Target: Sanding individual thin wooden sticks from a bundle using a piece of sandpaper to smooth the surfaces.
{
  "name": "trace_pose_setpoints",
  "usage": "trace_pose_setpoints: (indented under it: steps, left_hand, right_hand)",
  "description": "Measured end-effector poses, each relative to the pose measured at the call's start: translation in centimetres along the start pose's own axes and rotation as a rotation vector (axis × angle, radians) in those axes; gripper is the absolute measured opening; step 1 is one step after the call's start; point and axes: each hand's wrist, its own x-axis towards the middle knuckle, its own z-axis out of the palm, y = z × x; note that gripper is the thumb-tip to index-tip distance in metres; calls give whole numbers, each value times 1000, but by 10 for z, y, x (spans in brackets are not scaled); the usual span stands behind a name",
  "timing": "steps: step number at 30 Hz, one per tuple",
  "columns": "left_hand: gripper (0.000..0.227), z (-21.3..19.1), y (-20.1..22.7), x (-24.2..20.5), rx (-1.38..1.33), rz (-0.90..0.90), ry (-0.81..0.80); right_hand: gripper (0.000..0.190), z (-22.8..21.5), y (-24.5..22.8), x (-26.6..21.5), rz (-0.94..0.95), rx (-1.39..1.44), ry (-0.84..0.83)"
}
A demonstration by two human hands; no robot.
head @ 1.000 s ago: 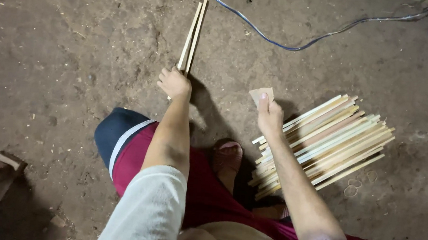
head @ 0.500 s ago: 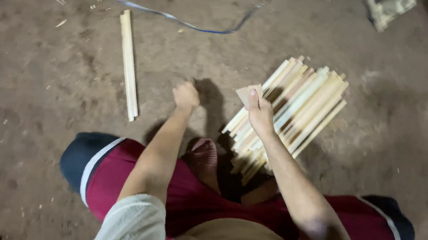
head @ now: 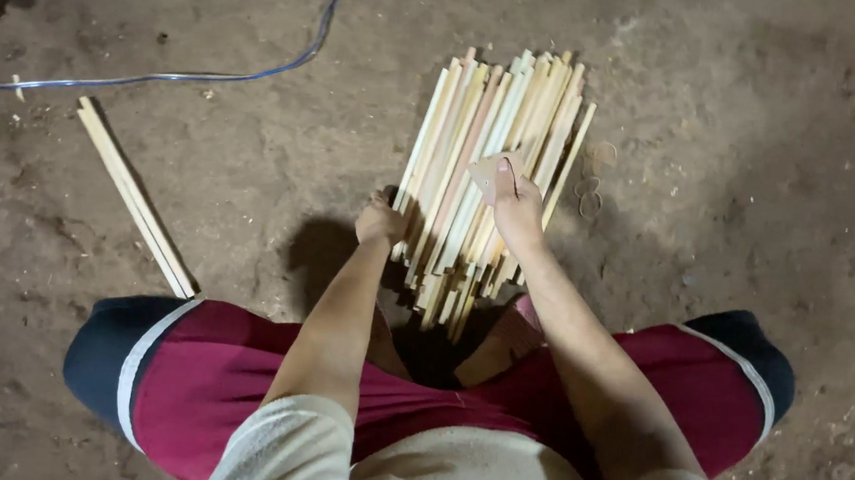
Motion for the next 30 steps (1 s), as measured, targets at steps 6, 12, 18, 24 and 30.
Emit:
trace_pose_setpoints:
  steps: [6,12,18,24,30]
  left_hand:
    - [44,-16,12,-19,60,-14,14]
    - [55,-49,46,-46,-97,87,74]
    - [27,-129,124,-190,-746,332,-40]
    - [29,-153,134,-299,-748,533,-121]
    - [36,-172,106,-372,-416,619,-131]
  right_hand:
    - [42,-12,7,5,101,223,40]
    - [50,-24,8,13,159,268,72]
    - [36,-59,-113,-41,-309,-34,156]
    - [41,-75,-78,-27,-1309,-449,37]
    - [29,-159,-169,-53,-593,-439,-69]
